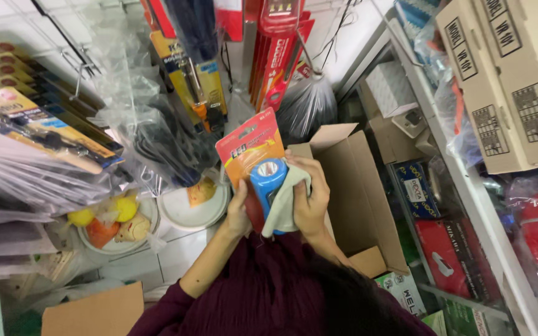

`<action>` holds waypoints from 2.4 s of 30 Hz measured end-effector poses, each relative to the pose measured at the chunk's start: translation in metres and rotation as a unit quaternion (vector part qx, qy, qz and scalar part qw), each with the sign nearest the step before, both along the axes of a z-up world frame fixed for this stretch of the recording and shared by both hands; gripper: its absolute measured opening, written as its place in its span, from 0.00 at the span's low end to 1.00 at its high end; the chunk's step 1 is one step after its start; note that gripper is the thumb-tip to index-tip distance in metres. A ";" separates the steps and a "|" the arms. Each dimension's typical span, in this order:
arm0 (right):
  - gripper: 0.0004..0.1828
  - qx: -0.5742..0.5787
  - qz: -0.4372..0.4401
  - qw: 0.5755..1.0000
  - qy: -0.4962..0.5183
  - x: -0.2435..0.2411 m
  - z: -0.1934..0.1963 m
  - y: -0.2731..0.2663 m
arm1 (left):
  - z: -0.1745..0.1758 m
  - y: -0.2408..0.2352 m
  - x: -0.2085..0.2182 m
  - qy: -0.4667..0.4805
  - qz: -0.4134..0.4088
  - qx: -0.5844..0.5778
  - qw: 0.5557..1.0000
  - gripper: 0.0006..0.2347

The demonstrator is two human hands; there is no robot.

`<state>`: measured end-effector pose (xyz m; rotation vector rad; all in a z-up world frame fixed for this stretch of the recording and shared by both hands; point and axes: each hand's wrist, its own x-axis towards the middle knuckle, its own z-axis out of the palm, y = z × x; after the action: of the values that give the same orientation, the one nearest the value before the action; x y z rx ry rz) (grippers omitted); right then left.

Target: The person wipes down several packaged hardware items, including a red flashlight, a blue flashlight, a pair of pliers, and a multimeter, using a white cloth. The person removes items from a cardboard box, cleans them, and then places them back into the box.

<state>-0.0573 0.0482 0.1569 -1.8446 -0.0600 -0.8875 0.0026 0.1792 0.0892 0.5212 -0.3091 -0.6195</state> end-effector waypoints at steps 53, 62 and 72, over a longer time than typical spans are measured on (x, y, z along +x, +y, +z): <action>0.09 -0.016 -0.103 0.994 -0.032 -0.007 -0.071 -0.009 | 0.011 -0.007 -0.020 -0.260 0.367 0.114 0.886 0.51; 0.19 0.210 -0.037 0.977 0.007 -0.012 -0.019 0.014 | 0.033 0.001 -0.016 -0.006 0.242 -0.179 0.954 0.41; 0.39 -0.068 0.076 0.984 -0.145 -0.013 -0.085 -0.008 | 0.021 0.010 -0.007 0.147 0.169 -0.112 0.968 0.38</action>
<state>-0.0699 0.0400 0.0722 -1.7946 -0.4469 -1.0589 -0.0048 0.1895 0.1103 0.2497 -0.0055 -0.3167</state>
